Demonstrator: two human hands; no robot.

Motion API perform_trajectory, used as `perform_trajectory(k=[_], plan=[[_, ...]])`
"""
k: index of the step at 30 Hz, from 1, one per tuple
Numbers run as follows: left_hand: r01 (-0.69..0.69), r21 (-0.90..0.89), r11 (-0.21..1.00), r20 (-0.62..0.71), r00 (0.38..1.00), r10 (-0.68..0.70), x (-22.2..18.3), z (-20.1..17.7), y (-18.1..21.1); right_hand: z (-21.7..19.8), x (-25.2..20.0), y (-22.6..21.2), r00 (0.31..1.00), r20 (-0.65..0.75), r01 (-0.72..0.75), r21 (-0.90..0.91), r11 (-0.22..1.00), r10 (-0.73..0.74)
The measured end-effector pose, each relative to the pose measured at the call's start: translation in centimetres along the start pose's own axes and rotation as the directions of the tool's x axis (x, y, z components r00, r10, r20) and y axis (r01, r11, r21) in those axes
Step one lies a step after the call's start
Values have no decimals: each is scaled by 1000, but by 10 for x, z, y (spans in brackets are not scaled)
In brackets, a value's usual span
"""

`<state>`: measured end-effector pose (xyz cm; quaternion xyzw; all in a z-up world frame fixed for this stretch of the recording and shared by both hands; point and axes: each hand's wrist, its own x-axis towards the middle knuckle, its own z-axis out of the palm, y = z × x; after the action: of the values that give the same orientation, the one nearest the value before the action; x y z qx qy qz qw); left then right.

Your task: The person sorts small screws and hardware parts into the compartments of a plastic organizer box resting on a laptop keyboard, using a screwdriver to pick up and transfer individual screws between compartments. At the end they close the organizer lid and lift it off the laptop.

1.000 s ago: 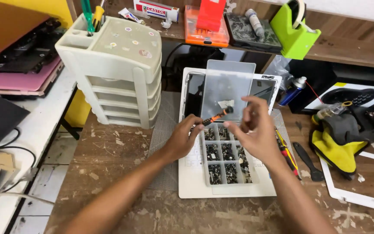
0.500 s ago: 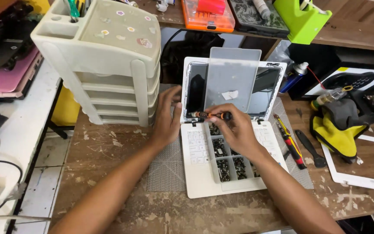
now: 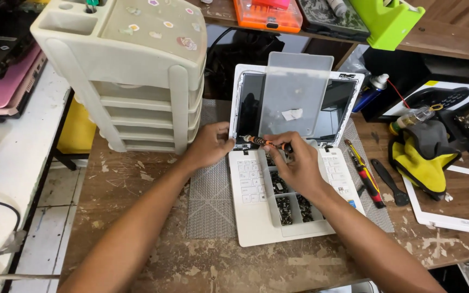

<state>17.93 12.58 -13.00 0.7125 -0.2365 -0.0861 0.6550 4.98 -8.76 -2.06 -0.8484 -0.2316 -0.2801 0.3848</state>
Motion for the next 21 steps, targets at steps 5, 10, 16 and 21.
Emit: perform_trajectory(k=[5, 10, 16, 21], plan=[[34, 49, 998, -5, 999, -34, 0, 2, 4, 5, -9, 16, 998, 25, 67, -54, 996, -66], [28, 59, 998, 16, 999, -29, -5, 1, 14, 7, -16, 29, 996, 22, 84, -55, 995, -83], [24, 76, 997, 27, 999, -26, -6, 0, 19, 8, -12, 24, 997, 39, 70, -54, 996, -68], [30, 64, 998, 20, 999, -31, -7, 2, 22, 9, -10, 22, 997, 47, 66, -31, 997, -65]])
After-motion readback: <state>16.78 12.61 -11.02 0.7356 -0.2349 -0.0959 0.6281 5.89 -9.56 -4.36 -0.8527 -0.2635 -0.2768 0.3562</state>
